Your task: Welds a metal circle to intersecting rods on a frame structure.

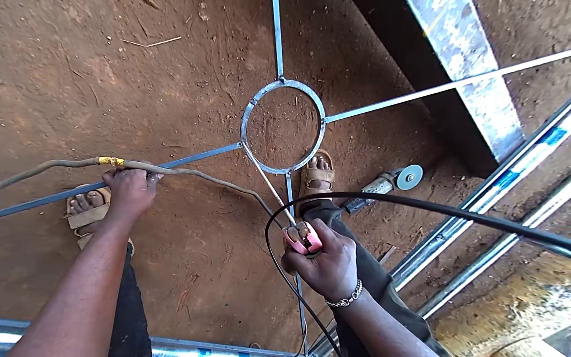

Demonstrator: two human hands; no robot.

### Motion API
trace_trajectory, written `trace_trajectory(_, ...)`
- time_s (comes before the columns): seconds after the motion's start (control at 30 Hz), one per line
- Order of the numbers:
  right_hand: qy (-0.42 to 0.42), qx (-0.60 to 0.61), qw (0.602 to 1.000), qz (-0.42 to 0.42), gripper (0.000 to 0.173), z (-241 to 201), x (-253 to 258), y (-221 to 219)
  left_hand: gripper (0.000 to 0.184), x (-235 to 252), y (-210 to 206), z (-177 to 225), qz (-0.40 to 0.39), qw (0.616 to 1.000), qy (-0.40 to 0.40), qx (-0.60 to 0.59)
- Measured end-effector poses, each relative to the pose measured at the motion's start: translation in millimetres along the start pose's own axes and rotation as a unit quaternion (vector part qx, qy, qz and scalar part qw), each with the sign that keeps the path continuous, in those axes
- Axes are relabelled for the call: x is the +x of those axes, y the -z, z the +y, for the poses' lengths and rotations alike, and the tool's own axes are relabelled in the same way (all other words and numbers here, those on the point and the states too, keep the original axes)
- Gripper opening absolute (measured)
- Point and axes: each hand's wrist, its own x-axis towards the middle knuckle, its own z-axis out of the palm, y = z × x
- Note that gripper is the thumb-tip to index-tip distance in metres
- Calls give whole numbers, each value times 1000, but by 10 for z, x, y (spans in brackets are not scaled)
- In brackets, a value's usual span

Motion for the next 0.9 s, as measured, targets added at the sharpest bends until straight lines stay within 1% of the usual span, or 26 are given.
trace_trajectory(0.13,-10,-22,1000,-2,30,5,-28,-10,35,-1,-6,-10,0,1000,-1,-7)
trace_trajectory(0.27,3,-27,1000,3,31,26,-27,-18,34,5,-7,-17,-6,1000,3,0)
trace_trajectory(0.43,-11,-32,999,-5,32,3,-36,-6,34,4,3,8,-4,1000,5,-2)
trace_trajectory(0.6,-1,-11,1000,-2,26,-12,-4,6,34,-8,-2,-6,2,1000,-6,-10)
trace_trajectory(0.7,-4,-22,1000,-4,27,-32,-13,3,34,7,-20,-28,-4,1000,-2,2)
trace_trajectory(0.77,-24,-29,999,-20,31,-60,-24,16,35,35,-75,-31,-22,999,34,25)
trace_trajectory(0.8,-36,-21,999,-31,32,-70,-29,21,35,11,-101,19,-11,999,53,2)
trace_trajectory(0.83,-40,-9,999,-36,30,-69,-30,19,33,-11,-113,93,-3,995,90,-42)
trace_trajectory(0.87,-27,-11,999,-39,32,-66,-18,21,36,-12,29,187,-51,987,136,-71)
trace_trajectory(0.9,-22,-8,999,-46,37,-59,-23,41,34,-41,-17,135,2,989,113,-99)
